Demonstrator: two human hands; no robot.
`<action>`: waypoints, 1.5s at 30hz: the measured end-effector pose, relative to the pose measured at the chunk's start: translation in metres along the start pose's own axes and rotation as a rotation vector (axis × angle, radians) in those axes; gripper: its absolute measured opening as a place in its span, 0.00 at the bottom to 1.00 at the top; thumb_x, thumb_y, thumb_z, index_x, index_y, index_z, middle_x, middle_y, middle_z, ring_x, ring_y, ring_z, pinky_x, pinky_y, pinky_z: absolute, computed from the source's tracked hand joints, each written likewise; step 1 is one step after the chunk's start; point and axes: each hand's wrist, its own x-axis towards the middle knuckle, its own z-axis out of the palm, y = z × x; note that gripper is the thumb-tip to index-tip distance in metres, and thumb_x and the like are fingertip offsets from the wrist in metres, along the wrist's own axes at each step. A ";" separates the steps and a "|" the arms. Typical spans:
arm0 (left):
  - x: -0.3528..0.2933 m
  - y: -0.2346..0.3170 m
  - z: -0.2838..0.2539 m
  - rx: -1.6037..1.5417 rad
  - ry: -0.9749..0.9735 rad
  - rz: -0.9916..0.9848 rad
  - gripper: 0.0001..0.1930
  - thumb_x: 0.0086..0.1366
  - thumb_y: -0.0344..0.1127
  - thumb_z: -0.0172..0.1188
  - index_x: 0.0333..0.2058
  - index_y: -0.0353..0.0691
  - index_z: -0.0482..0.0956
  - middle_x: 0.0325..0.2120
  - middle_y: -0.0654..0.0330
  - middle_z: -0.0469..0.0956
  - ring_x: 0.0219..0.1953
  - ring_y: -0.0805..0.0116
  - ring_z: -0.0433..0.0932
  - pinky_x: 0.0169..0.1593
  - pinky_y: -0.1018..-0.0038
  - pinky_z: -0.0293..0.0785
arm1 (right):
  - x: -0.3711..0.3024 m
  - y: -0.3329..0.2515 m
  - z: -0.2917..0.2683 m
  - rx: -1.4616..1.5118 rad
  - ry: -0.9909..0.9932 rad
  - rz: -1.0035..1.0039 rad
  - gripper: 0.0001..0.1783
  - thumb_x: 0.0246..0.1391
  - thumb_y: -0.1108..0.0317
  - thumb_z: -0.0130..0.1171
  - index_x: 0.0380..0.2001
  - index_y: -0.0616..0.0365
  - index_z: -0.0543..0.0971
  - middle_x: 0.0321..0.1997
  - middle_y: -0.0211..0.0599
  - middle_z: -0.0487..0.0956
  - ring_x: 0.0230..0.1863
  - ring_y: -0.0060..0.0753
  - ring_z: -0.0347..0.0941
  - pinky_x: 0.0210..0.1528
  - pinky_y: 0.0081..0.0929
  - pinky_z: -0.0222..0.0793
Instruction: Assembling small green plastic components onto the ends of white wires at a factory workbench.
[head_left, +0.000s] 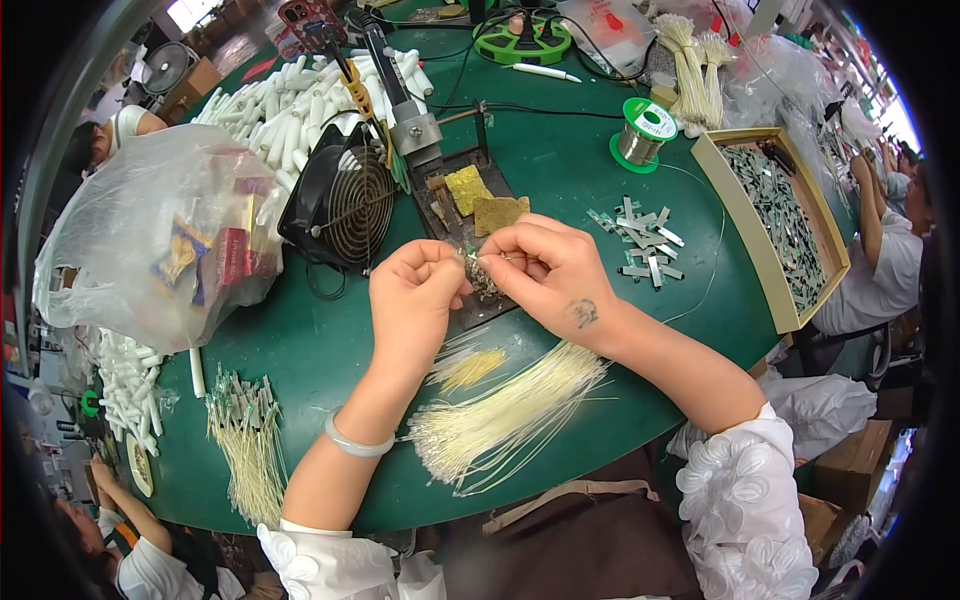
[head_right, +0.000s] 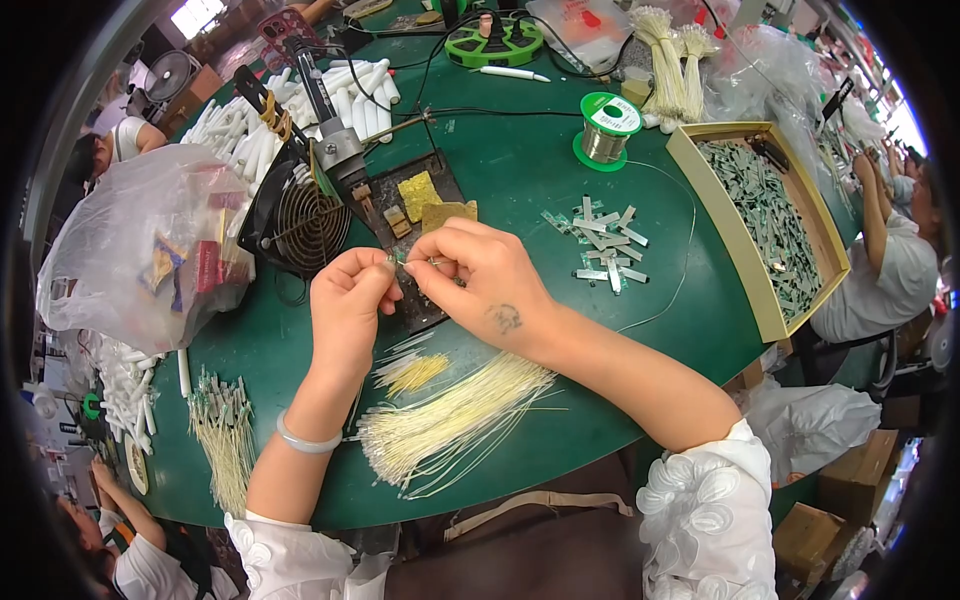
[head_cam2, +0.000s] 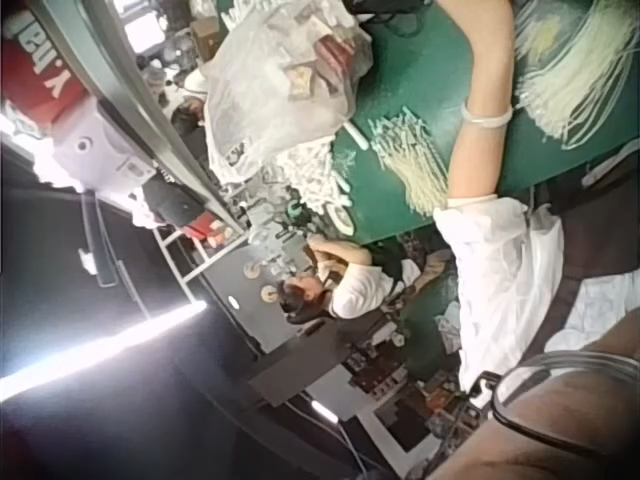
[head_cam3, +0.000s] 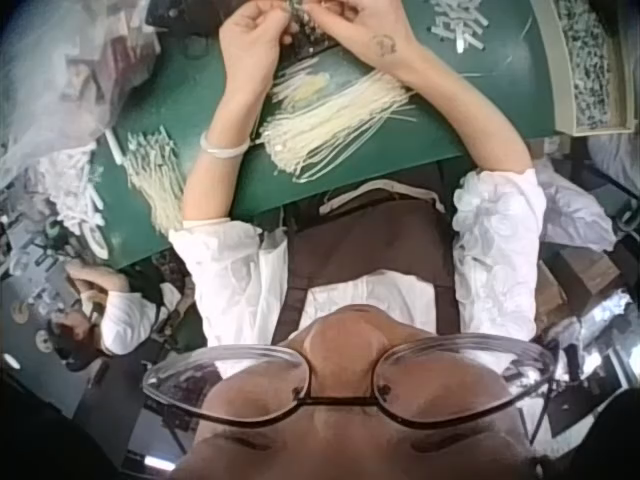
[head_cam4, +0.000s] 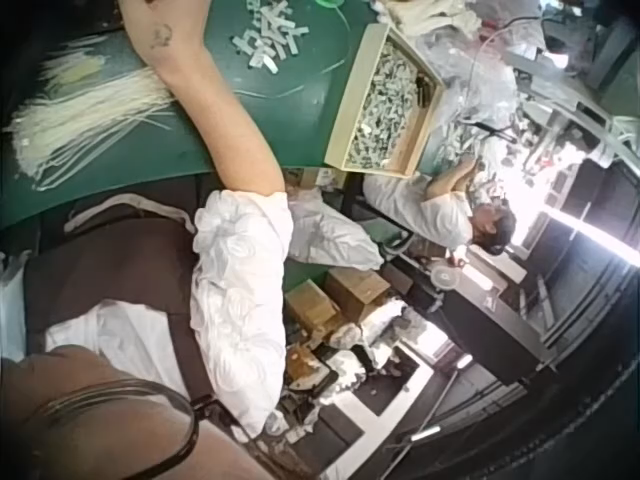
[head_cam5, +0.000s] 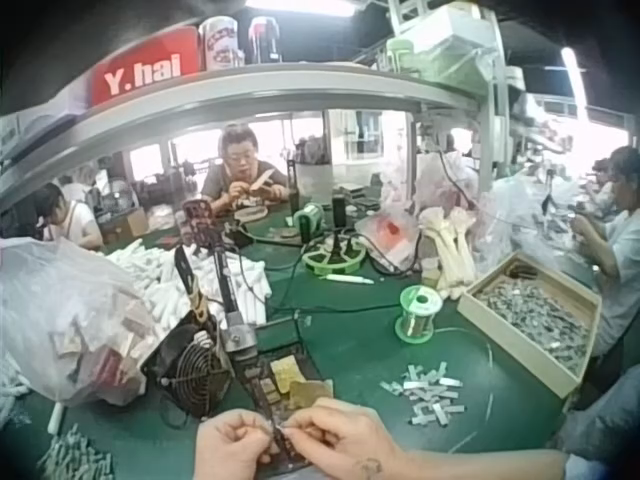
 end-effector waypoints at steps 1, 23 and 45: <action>0.000 0.000 0.000 -0.003 -0.002 -0.001 0.02 0.58 0.24 0.55 0.30 0.33 0.74 0.21 0.65 0.75 0.22 0.81 0.73 0.25 0.85 0.67 | 0.000 0.001 0.000 -0.002 0.001 -0.004 0.04 0.47 0.76 0.63 0.29 0.63 0.79 0.24 0.25 0.70 0.20 0.11 0.58 0.21 0.13 0.55; -0.027 0.018 -0.046 0.116 0.075 -0.075 0.03 0.59 0.27 0.56 0.29 0.34 0.75 0.18 0.64 0.75 0.18 0.81 0.68 0.23 0.85 0.63 | -0.017 -0.003 -0.015 -0.152 -0.525 -0.079 0.05 0.45 0.72 0.61 0.27 0.61 0.79 0.21 0.34 0.74 0.18 0.30 0.65 0.23 0.28 0.62; -0.051 0.010 -0.044 0.105 -0.027 -0.051 0.04 0.61 0.26 0.57 0.32 0.30 0.74 0.24 0.57 0.79 0.25 0.76 0.77 0.30 0.82 0.73 | -0.026 -0.006 0.010 -0.268 -0.574 -0.144 0.04 0.45 0.69 0.56 0.23 0.57 0.75 0.26 0.37 0.75 0.28 0.46 0.74 0.30 0.39 0.70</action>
